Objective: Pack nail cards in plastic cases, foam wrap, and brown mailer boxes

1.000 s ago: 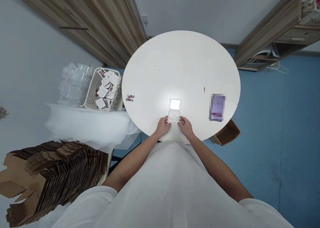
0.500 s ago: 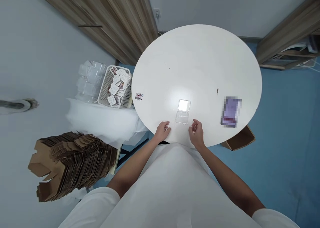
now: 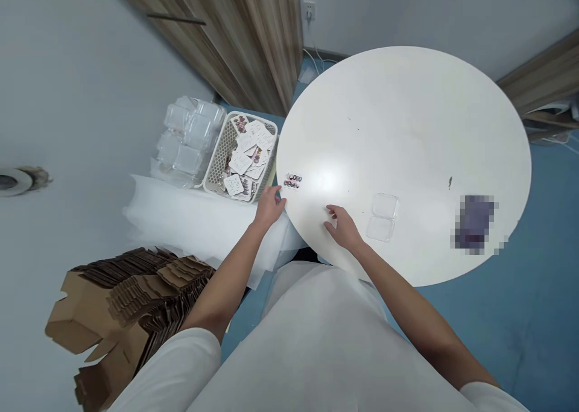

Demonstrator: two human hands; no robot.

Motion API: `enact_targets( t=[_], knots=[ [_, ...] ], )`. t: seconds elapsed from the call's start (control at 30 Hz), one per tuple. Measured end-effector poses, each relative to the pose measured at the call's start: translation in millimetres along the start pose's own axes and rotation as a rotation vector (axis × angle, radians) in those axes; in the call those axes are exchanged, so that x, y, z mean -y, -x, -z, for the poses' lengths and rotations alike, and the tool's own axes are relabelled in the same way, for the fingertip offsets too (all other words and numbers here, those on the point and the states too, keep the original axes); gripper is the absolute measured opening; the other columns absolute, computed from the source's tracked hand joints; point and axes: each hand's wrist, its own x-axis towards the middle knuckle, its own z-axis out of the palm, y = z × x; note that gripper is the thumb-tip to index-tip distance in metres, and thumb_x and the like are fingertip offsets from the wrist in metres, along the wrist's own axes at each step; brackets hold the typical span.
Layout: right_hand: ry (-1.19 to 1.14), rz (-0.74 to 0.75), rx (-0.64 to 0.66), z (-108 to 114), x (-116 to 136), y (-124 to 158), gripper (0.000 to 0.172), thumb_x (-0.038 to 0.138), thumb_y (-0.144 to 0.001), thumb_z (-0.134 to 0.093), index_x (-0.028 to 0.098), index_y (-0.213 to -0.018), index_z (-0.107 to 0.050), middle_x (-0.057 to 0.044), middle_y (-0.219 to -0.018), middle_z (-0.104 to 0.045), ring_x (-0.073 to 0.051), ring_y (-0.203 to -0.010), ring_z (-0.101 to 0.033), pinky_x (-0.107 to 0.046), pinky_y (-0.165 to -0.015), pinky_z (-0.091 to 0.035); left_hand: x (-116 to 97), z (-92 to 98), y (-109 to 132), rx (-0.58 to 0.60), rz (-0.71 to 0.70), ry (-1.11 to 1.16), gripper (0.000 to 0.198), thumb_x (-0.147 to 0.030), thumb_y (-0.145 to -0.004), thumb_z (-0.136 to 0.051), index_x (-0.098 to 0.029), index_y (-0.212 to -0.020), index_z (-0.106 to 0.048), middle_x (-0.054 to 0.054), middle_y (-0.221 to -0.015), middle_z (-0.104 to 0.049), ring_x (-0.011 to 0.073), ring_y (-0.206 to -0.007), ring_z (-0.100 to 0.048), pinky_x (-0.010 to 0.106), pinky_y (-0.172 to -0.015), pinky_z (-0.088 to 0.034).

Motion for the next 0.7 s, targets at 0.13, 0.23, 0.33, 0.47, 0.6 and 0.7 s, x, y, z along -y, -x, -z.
enact_targets(
  t=[0.13, 0.23, 0.33, 0.47, 0.6, 0.7],
  knots=[
    [0.16, 0.046, -0.039, -19.4, 25.0, -42.5, 0.046, 0.022, -0.075, -0.049, 0.021, -0.12, -0.042, -0.009, -0.116, -0.046, -0.025, -0.108, -0.042, -0.041, -0.088, -0.04, -6.8, 11.6, -27.7, 0.096, -0.037, -0.097, 0.05, -0.017, -0.075, -0.054, -0.016, -0.123, -0.04, 0.01, -0.114, -0.044, 0.0151, -0.079, -0.056, 0.033, -0.083, -0.044],
    [0.206, 0.069, -0.078, -30.6, 40.1, -70.5, 0.048, 0.021, -0.074, -0.051, 0.021, -0.121, -0.041, -0.01, -0.116, -0.045, -0.026, -0.11, -0.04, -0.042, -0.089, -0.039, -15.0, 13.7, -40.4, 0.156, -0.056, -0.205, 0.059, -0.014, -0.073, -0.057, -0.015, -0.127, -0.034, 0.012, -0.114, -0.043, 0.022, -0.091, -0.054, 0.034, -0.081, -0.044],
    [0.216, 0.077, -0.122, -41.2, 49.1, -92.1, 0.052, 0.02, -0.072, -0.054, 0.02, -0.122, -0.039, -0.01, -0.116, -0.045, -0.027, -0.11, -0.04, -0.042, -0.088, -0.04, -19.4, 13.9, -49.7, 0.228, -0.051, -0.248, 0.065, -0.012, -0.071, -0.058, -0.016, -0.129, -0.029, 0.013, -0.11, -0.043, 0.0232, -0.089, -0.054, 0.031, -0.072, -0.044],
    [0.252, 0.042, -0.165, -51.4, 52.1, -109.2, 0.056, 0.02, -0.071, -0.055, 0.019, -0.124, -0.037, -0.012, -0.114, -0.044, -0.028, -0.108, -0.04, -0.042, -0.084, -0.041, -17.9, 12.3, -58.5, 0.274, -0.071, -0.233, 0.07, -0.008, -0.069, -0.059, -0.017, -0.131, -0.026, 0.013, -0.109, -0.042, 0.0227, -0.091, -0.053, 0.029, -0.071, -0.043],
    [0.3, 0.011, -0.196, -55.8, 50.0, -115.7, 0.058, 0.021, -0.071, -0.055, 0.019, -0.126, -0.036, -0.013, -0.113, -0.044, -0.028, -0.104, -0.042, -0.042, -0.081, -0.041, -12.2, 9.2, -63.3, 0.278, -0.085, -0.19, 0.07, -0.008, -0.068, -0.059, -0.017, -0.13, -0.029, 0.012, -0.107, -0.042, 0.0232, -0.093, -0.052, 0.03, -0.072, -0.043],
    [0.333, 0.001, -0.198, -57.8, 48.6, -116.4, 0.057, 0.021, -0.071, -0.056, 0.019, -0.125, -0.037, -0.013, -0.112, -0.043, -0.028, -0.101, -0.044, -0.041, -0.081, -0.041, -6.1, 7.3, -64.7, 0.27, -0.103, -0.149, 0.068, -0.009, -0.068, -0.06, -0.018, -0.129, -0.031, 0.011, -0.107, -0.043, 0.0239, -0.095, -0.051, 0.032, -0.075, -0.043]
  ],
)
